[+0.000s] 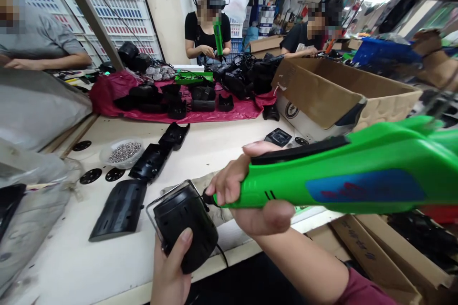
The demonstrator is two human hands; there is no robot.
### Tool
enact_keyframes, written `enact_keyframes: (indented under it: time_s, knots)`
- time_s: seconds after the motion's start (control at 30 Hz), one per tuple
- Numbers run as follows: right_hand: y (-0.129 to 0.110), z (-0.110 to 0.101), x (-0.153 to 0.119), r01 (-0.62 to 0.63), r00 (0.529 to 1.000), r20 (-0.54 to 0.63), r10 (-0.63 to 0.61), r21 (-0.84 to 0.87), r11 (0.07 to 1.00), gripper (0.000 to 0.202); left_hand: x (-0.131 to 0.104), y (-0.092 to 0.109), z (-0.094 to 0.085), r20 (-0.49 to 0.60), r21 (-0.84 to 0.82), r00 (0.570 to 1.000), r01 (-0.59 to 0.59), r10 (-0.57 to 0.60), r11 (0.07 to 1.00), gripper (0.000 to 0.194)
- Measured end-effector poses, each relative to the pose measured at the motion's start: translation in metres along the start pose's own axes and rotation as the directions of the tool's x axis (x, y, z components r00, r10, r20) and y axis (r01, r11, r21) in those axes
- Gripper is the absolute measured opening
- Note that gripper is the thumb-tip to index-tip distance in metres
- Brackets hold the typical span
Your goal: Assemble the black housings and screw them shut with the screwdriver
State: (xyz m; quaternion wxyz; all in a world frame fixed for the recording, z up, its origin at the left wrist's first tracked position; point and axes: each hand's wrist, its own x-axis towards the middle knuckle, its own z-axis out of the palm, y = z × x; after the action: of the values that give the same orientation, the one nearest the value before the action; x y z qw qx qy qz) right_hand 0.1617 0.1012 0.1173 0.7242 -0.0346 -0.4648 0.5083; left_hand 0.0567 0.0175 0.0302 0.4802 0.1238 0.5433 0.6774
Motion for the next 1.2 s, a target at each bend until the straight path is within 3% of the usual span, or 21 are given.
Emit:
enact_keyframes:
  time_s: [0.17, 0.3, 0.47, 0.8, 0.9, 1.0, 1.1, 1.2]
  knots:
    - [0.03, -0.007, -0.001, -0.055, 0.997, 0.047, 0.053, 0.027, 0.998, 0.038, 0.001, -0.002, 0.0, -0.016, 0.057, 1.0, 0.022, -0.021, 0.998, 0.077]
    - [0.038, -0.012, 0.006, -0.137, 0.99, 0.019, 0.136, 0.063, 0.989, 0.044, 0.001, -0.005, 0.002, -0.03, 0.089, 1.0, 0.001, 0.002, 0.996, 0.081]
    - [0.027, -0.014, 0.007, -0.194, 0.98, -0.035, 0.196, 0.057, 0.979, 0.044, -0.004, -0.004, 0.007, -0.014, 0.118, 0.999, -0.031, 0.033, 0.993, 0.082]
    - [0.019, -0.007, -0.012, 0.003, 1.0, -0.001, -0.003, -0.03, 1.0, 0.044, -0.003, 0.0, 0.004, 0.076, 0.051, 0.997, 0.029, -0.033, 0.998, 0.078]
    - [0.002, -0.003, -0.009, 0.031, 0.999, 0.017, -0.029, -0.071, 0.997, 0.043, -0.003, 0.001, 0.006, 0.064, 0.072, 0.997, 0.03, -0.035, 0.997, 0.075]
    - [-0.024, 0.009, -0.005, -0.023, 1.0, -0.018, 0.022, -0.063, 0.998, 0.042, -0.005, 0.003, 0.012, 0.069, 0.093, 0.997, 0.02, -0.026, 0.995, 0.069]
    - [-0.033, 0.023, -0.004, -0.067, 0.996, 0.05, 0.07, -0.05, 0.996, 0.039, -0.008, 0.007, 0.018, 0.066, 0.105, 0.997, -0.043, 0.036, 0.994, 0.064]
    - [-0.02, 0.029, -0.006, -0.04, 0.991, 0.125, 0.046, -0.053, 0.998, 0.041, -0.01, 0.009, 0.021, 0.047, 0.089, 0.997, -0.069, 0.065, 0.994, 0.061]
